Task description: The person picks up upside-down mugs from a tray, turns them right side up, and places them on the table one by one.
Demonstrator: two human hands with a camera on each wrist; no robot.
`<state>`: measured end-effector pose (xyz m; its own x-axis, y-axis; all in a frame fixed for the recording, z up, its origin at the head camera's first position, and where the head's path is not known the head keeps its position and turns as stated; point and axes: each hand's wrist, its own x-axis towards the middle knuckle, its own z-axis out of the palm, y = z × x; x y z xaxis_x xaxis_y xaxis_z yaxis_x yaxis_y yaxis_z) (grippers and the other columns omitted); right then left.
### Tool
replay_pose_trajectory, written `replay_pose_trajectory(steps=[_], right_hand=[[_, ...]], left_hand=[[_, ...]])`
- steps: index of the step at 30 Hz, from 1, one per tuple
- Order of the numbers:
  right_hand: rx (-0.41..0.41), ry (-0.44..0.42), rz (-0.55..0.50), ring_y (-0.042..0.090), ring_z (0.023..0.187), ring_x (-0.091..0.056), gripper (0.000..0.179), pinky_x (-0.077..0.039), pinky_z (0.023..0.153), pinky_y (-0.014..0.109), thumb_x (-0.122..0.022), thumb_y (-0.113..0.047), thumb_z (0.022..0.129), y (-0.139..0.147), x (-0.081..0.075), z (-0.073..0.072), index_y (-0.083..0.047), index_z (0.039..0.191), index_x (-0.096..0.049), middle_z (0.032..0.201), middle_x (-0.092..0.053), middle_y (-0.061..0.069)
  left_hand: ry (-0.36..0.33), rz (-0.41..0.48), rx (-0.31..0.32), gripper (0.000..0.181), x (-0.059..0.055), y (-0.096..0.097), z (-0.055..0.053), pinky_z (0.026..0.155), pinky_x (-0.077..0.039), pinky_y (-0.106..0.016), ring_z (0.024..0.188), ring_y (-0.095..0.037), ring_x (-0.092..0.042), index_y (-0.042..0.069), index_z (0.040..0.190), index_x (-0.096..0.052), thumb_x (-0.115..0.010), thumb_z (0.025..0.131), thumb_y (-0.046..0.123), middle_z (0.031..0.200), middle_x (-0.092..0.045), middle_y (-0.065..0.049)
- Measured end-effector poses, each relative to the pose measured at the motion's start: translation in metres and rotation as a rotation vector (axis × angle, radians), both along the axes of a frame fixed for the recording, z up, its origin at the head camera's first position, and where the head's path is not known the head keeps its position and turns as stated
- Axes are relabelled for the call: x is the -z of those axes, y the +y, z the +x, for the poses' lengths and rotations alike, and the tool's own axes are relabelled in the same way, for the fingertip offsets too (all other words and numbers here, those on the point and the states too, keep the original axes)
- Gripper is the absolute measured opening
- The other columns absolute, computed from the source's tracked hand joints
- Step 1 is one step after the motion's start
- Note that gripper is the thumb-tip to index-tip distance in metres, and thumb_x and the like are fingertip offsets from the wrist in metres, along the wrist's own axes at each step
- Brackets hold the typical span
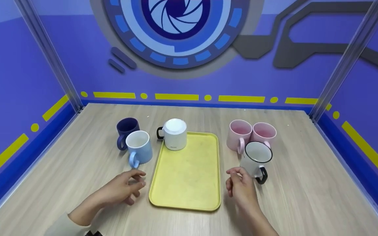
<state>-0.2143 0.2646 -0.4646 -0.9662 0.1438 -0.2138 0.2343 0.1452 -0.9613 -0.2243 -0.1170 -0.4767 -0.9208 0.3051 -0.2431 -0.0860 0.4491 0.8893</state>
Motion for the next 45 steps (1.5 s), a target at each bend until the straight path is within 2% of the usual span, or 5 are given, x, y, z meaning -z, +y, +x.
replay_pose_trajectory(steps=[7,15,23,40,45], right_hand=[[-0.080,0.046,-0.058,0.017,0.078,-0.065,0.027,-0.058,0.070,0.032,-0.041,-0.016,0.112,-0.030,0.000,-0.006,0.002,0.121,-0.059,0.089,-0.065,0.004],[-0.294,0.094,-0.109,0.021,0.104,-0.068,0.037,-0.059,0.089,0.041,-0.048,-0.025,0.111,-0.064,-0.001,-0.021,0.004,0.133,-0.057,0.111,-0.067,0.006],[-0.397,0.107,-0.160,0.027,0.117,-0.065,0.041,-0.057,0.098,0.046,-0.051,-0.025,0.109,-0.107,-0.003,-0.040,0.003,0.139,-0.054,0.131,-0.063,0.020],[-0.612,0.100,-0.237,0.046,0.153,-0.030,0.064,-0.032,0.124,0.054,-0.049,-0.007,0.100,-0.181,0.005,-0.071,0.005,0.159,-0.028,0.163,-0.033,0.029],[-0.543,0.102,-0.217,0.045,0.153,-0.031,0.063,-0.034,0.124,0.053,-0.051,-0.006,0.099,-0.188,0.007,-0.077,0.005,0.157,-0.032,0.163,-0.034,0.028]], left_hand=[[0.027,-0.070,-0.088,0.029,-0.006,-0.018,-0.001,0.052,-0.056,-0.030,0.068,-0.017,-0.064,0.006,0.113,-0.060,-0.066,0.101,0.032,0.097,-0.063,-0.011],[0.312,-0.171,-0.268,0.036,-0.005,-0.023,-0.009,0.078,-0.045,-0.035,0.095,-0.021,-0.057,0.003,0.119,-0.057,-0.069,0.099,0.030,0.113,-0.061,-0.013],[0.316,-0.074,-0.330,0.029,-0.003,-0.018,-0.019,0.076,-0.049,-0.033,0.095,-0.022,-0.060,0.004,0.120,-0.060,-0.061,0.103,0.028,0.124,-0.060,-0.018],[0.107,0.189,-0.341,0.028,0.006,-0.006,-0.033,0.060,-0.041,-0.026,0.076,-0.017,-0.051,-0.001,0.112,-0.057,-0.047,0.111,0.025,0.088,-0.053,-0.003],[0.256,0.030,-0.422,0.029,0.002,-0.002,-0.029,0.078,-0.049,-0.037,0.094,-0.024,-0.059,0.001,0.121,-0.055,-0.060,0.104,0.025,0.107,-0.059,-0.013]])
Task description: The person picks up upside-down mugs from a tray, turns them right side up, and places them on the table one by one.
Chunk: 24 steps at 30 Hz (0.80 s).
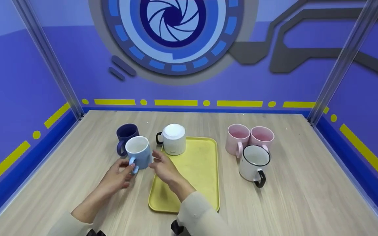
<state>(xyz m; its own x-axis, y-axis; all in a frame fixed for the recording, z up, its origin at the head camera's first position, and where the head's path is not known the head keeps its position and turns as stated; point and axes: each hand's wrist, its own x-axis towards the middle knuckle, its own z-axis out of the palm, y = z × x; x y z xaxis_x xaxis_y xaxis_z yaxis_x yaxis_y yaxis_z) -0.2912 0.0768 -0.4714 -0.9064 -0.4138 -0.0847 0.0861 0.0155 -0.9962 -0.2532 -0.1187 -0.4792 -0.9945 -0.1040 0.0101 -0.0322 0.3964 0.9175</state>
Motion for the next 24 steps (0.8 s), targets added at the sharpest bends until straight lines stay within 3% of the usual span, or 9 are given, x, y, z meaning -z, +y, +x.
replay_pose_trajectory(steps=[3,5,8,11,17,24], right_hand=[[0.049,-0.012,0.003,0.044,0.151,-0.035,0.061,-0.036,0.122,0.053,-0.053,-0.007,0.099,0.001,0.002,-0.004,0.005,0.156,-0.035,0.162,-0.036,0.028],[0.074,-0.017,0.007,0.044,0.150,-0.037,0.061,-0.037,0.121,0.052,-0.053,-0.007,0.099,0.002,0.004,-0.007,0.006,0.156,-0.035,0.160,-0.037,0.028],[0.107,-0.017,0.009,0.044,0.146,-0.042,0.061,-0.041,0.118,0.051,-0.053,-0.006,0.098,0.004,0.007,-0.011,0.007,0.155,-0.035,0.158,-0.040,0.029],[0.156,-0.010,0.021,0.043,0.141,-0.047,0.059,-0.046,0.112,0.049,-0.053,-0.004,0.096,0.005,0.008,-0.014,0.008,0.152,-0.039,0.154,-0.043,0.029],[0.337,-0.025,0.048,0.036,0.119,-0.062,0.046,-0.056,0.098,0.049,-0.053,-0.005,0.097,0.009,0.007,-0.019,0.006,0.141,-0.050,0.139,-0.055,0.026],[0.556,-0.069,0.073,0.023,0.097,-0.060,0.033,-0.056,0.076,0.034,-0.054,-0.011,0.102,0.020,0.004,-0.028,0.003,0.131,-0.052,0.121,-0.057,0.017]], left_hand=[[0.101,-0.138,-0.096,0.033,-0.004,0.004,0.004,0.088,-0.047,-0.039,0.102,-0.025,-0.059,0.004,0.121,-0.054,-0.067,0.099,0.024,0.120,-0.054,-0.014],[0.152,-0.152,-0.129,0.030,-0.008,0.008,0.007,0.083,-0.047,-0.037,0.094,-0.023,-0.058,0.005,0.117,-0.054,-0.069,0.096,0.021,0.118,-0.052,-0.013],[0.229,-0.121,-0.122,0.023,-0.014,0.017,0.009,0.077,-0.047,-0.030,0.085,-0.017,-0.057,0.006,0.112,-0.055,-0.068,0.095,0.014,0.110,-0.055,-0.011],[0.281,-0.083,-0.055,0.016,-0.019,0.028,0.008,0.077,-0.049,-0.027,0.084,-0.015,-0.059,0.003,0.108,-0.057,-0.065,0.095,0.009,0.101,-0.060,-0.010],[0.236,-0.045,0.084,0.022,-0.021,0.052,-0.003,0.091,-0.056,-0.040,0.100,-0.027,-0.070,0.000,0.118,-0.059,-0.059,0.100,0.011,0.113,-0.065,-0.017],[0.133,0.032,0.087,0.038,-0.018,0.080,-0.024,0.098,-0.055,-0.049,0.116,-0.037,-0.066,-0.002,0.133,-0.054,-0.060,0.101,0.017,0.134,-0.056,-0.023]])
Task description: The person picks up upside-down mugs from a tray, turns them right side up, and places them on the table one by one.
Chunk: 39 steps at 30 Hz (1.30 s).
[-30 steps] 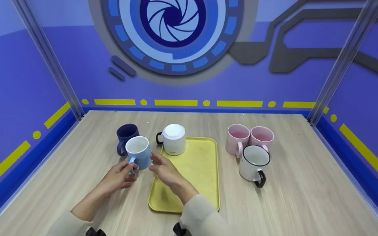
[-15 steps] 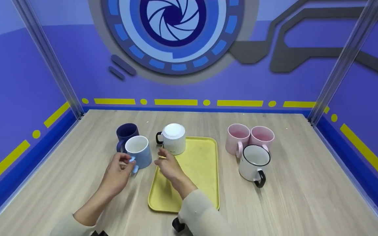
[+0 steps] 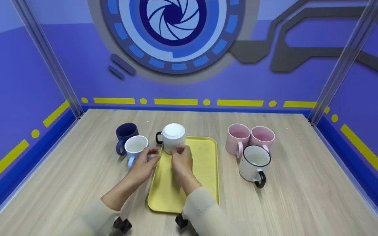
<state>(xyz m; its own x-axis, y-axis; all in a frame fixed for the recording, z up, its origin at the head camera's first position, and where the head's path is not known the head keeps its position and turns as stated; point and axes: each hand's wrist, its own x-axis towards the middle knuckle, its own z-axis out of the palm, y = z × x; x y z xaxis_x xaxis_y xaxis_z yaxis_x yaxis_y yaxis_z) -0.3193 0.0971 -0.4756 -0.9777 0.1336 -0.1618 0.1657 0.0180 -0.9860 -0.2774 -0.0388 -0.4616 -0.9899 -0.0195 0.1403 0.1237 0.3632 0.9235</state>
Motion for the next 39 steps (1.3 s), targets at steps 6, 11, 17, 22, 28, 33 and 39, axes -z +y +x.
replay_pose_trajectory(steps=[6,11,17,22,28,33,39], right_hand=[[0.002,-0.001,0.057,0.034,0.114,-0.057,0.067,-0.055,0.089,0.041,-0.065,-0.013,0.096,0.010,-0.001,-0.012,0.004,0.152,-0.033,0.141,-0.045,0.024],[-0.080,0.036,0.179,0.047,0.144,-0.040,0.095,-0.041,0.116,0.056,-0.076,-0.018,0.087,0.016,0.000,-0.022,0.002,0.161,-0.020,0.160,-0.030,0.028],[-0.165,0.140,0.220,0.050,0.150,-0.031,0.099,-0.032,0.123,0.058,-0.083,-0.012,0.082,0.017,0.007,-0.033,0.004,0.160,-0.024,0.161,-0.029,0.030],[-0.185,0.193,0.252,0.048,0.148,-0.035,0.096,-0.031,0.123,0.059,-0.083,-0.007,0.081,0.016,0.011,-0.042,0.005,0.157,-0.027,0.158,-0.036,0.031],[-0.189,0.206,0.290,0.043,0.148,-0.039,0.096,-0.031,0.124,0.055,-0.081,-0.004,0.083,0.017,0.014,-0.051,0.002,0.160,-0.024,0.160,-0.038,0.028],[-0.186,0.200,0.341,0.042,0.148,-0.040,0.100,-0.028,0.125,0.055,-0.082,-0.008,0.083,0.019,0.017,-0.055,-0.004,0.162,-0.022,0.160,-0.040,0.026],[-0.141,0.201,0.388,0.042,0.147,-0.042,0.098,-0.029,0.125,0.056,-0.085,-0.014,0.083,0.021,0.015,-0.056,-0.006,0.162,-0.027,0.159,-0.043,0.025]], left_hand=[[-0.032,0.062,-0.033,0.046,0.004,0.017,-0.021,0.110,-0.046,-0.054,0.128,-0.047,-0.055,-0.006,0.140,-0.047,-0.059,0.101,0.016,0.143,-0.048,-0.029],[-0.044,0.030,-0.066,0.055,0.008,0.025,-0.037,0.121,-0.034,-0.056,0.143,-0.048,-0.043,-0.009,0.147,-0.041,-0.054,0.106,0.024,0.150,-0.044,-0.032],[-0.092,0.028,-0.127,0.063,0.013,0.029,-0.053,0.125,-0.029,-0.054,0.149,-0.046,-0.036,-0.007,0.155,-0.033,-0.046,0.109,0.034,0.156,-0.038,-0.032],[-0.075,0.025,-0.162,0.061,0.016,0.031,-0.060,0.121,-0.036,-0.053,0.143,-0.045,-0.045,-0.007,0.150,-0.039,-0.045,0.109,0.038,0.149,-0.047,-0.031],[-0.109,-0.012,-0.150,0.067,0.015,0.034,-0.062,0.121,-0.036,-0.052,0.145,-0.044,-0.045,-0.004,0.157,-0.033,-0.040,0.110,0.044,0.155,-0.045,-0.029],[-0.119,-0.008,-0.115,0.068,0.015,0.035,-0.061,0.123,-0.034,-0.052,0.147,-0.043,-0.042,-0.005,0.158,-0.031,-0.039,0.110,0.043,0.157,-0.044,-0.029],[-0.123,0.012,-0.069,0.067,0.013,0.035,-0.058,0.124,-0.032,-0.051,0.149,-0.041,-0.041,-0.002,0.159,-0.031,-0.039,0.111,0.043,0.159,-0.043,-0.026]])
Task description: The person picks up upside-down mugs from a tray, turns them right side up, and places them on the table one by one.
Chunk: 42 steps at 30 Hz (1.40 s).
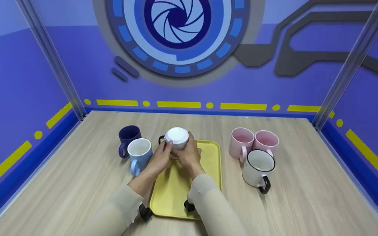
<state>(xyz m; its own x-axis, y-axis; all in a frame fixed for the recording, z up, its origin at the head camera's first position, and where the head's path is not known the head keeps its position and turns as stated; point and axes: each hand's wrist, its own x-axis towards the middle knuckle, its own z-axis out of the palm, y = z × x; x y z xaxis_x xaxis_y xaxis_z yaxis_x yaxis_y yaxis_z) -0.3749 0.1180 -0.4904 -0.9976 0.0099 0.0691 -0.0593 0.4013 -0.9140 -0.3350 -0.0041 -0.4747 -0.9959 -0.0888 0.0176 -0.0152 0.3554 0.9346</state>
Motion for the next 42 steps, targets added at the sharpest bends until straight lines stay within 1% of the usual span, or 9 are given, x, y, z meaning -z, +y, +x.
replay_pose_trajectory(steps=[3,8,17,24,27,31,34,38,42], right_hand=[[0.018,0.009,0.014,0.042,0.145,-0.044,0.095,-0.032,0.123,0.056,-0.086,-0.017,0.082,0.003,0.000,0.004,-0.005,0.159,-0.031,0.157,-0.046,0.024],[0.016,0.061,0.026,0.040,0.136,-0.052,0.091,-0.039,0.117,0.055,-0.088,-0.021,0.080,0.009,-0.002,0.009,-0.004,0.154,-0.039,0.146,-0.054,0.025],[-0.026,0.150,-0.099,0.035,0.123,-0.056,0.086,-0.048,0.105,0.048,-0.090,-0.017,0.079,0.023,-0.011,0.026,-0.004,0.150,-0.043,0.136,-0.054,0.022],[-0.037,0.155,-0.113,0.036,0.119,-0.061,0.089,-0.051,0.099,0.046,-0.092,-0.024,0.078,0.035,-0.019,0.049,-0.010,0.151,-0.042,0.138,-0.053,0.021],[-0.050,0.139,-0.121,0.038,0.124,-0.060,0.089,-0.051,0.102,0.050,-0.092,-0.024,0.078,0.040,-0.022,0.061,-0.013,0.151,-0.042,0.142,-0.054,0.021],[-0.061,0.127,-0.136,0.038,0.124,-0.062,0.087,-0.053,0.100,0.051,-0.093,-0.024,0.077,0.046,-0.026,0.080,-0.016,0.149,-0.044,0.143,-0.057,0.019],[-0.064,0.131,-0.140,0.037,0.120,-0.064,0.085,-0.054,0.097,0.048,-0.094,-0.024,0.076,0.050,-0.030,0.093,-0.018,0.146,-0.047,0.139,-0.061,0.016],[-0.060,0.122,-0.137,0.033,0.116,-0.065,0.085,-0.054,0.095,0.044,-0.095,-0.025,0.074,0.056,-0.035,0.109,-0.021,0.145,-0.048,0.137,-0.063,0.011],[-0.053,0.124,-0.124,0.031,0.113,-0.065,0.085,-0.052,0.093,0.040,-0.095,-0.024,0.074,0.060,-0.038,0.123,-0.020,0.145,-0.049,0.135,-0.064,0.011]], left_hand=[[0.003,-0.011,0.022,0.068,-0.001,0.001,0.004,0.124,-0.032,-0.051,0.149,-0.040,-0.040,-0.002,0.159,-0.031,-0.039,0.111,0.044,0.159,-0.043,-0.025],[0.056,-0.078,0.037,0.066,-0.004,-0.001,0.012,0.121,-0.035,-0.055,0.145,-0.044,-0.044,-0.006,0.155,-0.035,-0.040,0.111,0.042,0.155,-0.047,-0.028],[0.183,-0.180,0.063,0.060,-0.009,-0.001,0.038,0.119,-0.037,-0.059,0.142,-0.046,-0.046,-0.004,0.154,-0.039,-0.048,0.108,0.034,0.154,-0.050,-0.026],[0.332,-0.270,0.101,0.058,-0.010,-0.006,0.059,0.117,-0.038,-0.057,0.140,-0.041,-0.051,-0.004,0.151,-0.044,-0.058,0.101,0.020,0.150,-0.055,-0.023],[0.347,-0.286,0.119,0.055,-0.010,-0.012,0.069,0.114,-0.042,-0.054,0.135,-0.038,-0.055,0.000,0.150,-0.049,-0.061,0.099,0.018,0.147,-0.059,-0.018],[0.382,-0.277,0.107,0.042,-0.010,-0.022,0.078,0.105,-0.050,-0.048,0.122,-0.029,-0.062,0.007,0.138,-0.060,-0.065,0.096,0.014,0.132,-0.068,-0.009],[0.425,-0.271,0.071,0.032,-0.011,-0.028,0.081,0.094,-0.054,-0.040,0.109,-0.024,-0.064,0.009,0.125,-0.062,-0.070,0.095,0.014,0.118,-0.065,-0.006],[0.442,-0.268,0.056,0.030,-0.012,-0.034,0.083,0.083,-0.054,-0.030,0.103,-0.021,-0.063,0.009,0.120,-0.056,-0.071,0.096,0.018,0.115,-0.058,-0.006],[0.406,-0.253,0.146,0.028,-0.014,-0.036,0.085,0.081,-0.057,-0.031,0.105,-0.020,-0.064,0.013,0.125,-0.056,-0.067,0.101,0.022,0.118,-0.061,-0.005]])
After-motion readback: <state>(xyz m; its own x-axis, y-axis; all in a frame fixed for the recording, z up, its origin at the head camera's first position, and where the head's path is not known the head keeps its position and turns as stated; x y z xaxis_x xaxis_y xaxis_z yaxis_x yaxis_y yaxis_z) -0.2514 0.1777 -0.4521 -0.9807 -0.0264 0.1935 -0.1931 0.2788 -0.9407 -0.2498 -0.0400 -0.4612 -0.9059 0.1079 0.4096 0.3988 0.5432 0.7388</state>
